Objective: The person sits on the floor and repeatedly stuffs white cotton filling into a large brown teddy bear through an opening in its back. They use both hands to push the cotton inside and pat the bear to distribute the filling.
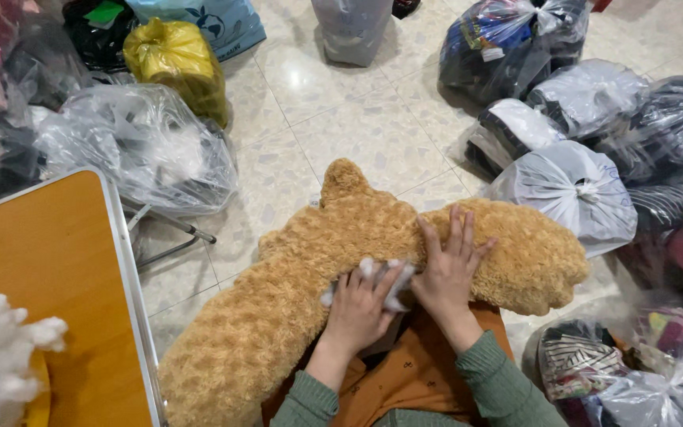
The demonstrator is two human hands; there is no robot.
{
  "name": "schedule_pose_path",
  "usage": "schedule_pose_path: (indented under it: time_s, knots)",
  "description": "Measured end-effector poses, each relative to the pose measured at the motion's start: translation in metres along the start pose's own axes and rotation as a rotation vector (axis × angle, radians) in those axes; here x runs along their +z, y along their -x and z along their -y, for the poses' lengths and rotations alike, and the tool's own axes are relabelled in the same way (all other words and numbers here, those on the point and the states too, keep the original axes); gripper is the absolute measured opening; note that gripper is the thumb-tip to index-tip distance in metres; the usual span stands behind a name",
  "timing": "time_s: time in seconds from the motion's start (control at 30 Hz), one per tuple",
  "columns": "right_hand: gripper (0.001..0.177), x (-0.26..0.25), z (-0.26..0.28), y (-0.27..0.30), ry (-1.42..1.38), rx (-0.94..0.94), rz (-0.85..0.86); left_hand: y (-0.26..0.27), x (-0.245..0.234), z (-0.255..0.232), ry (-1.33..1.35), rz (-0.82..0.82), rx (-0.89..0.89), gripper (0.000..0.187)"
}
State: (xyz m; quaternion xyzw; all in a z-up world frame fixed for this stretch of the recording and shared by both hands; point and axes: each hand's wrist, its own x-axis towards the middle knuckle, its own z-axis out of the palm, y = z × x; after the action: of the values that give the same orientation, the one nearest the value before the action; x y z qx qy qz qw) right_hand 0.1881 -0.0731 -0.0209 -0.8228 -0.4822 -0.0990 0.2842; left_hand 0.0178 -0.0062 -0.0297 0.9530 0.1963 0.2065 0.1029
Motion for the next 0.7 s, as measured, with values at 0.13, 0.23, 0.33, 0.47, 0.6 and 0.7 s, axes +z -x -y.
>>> schedule_pose_path:
  time_s: [0.13,0.23,0.33,0.47,0.6,0.7]
  knots:
    - [0.084,0.003,-0.001,-0.002,0.056,0.039,0.079,0.01,-0.023,0.004,0.057,-0.083,0.12,0.07]
    - [0.083,0.004,-0.001,-0.001,0.169,0.047,0.125,0.012,-0.029,0.014,0.018,-0.176,0.14,0.042]
    - [0.081,0.002,-0.001,0.0,0.087,0.003,0.073,0.007,-0.025,0.02,-0.087,-0.212,0.152,0.021]
    - [0.087,-0.012,0.003,0.002,-0.083,-0.057,0.068,-0.003,-0.009,0.01,-0.026,-0.236,0.132,0.015]
    - [0.089,-0.035,0.005,0.008,-0.242,-0.125,0.104,-0.014,0.017,-0.002,-0.059,-0.292,0.066,0.006]
    - [0.079,-0.042,0.009,0.01,-0.268,-0.145,0.091,-0.022,0.03,-0.003,0.011,-0.224,0.027,0.006]
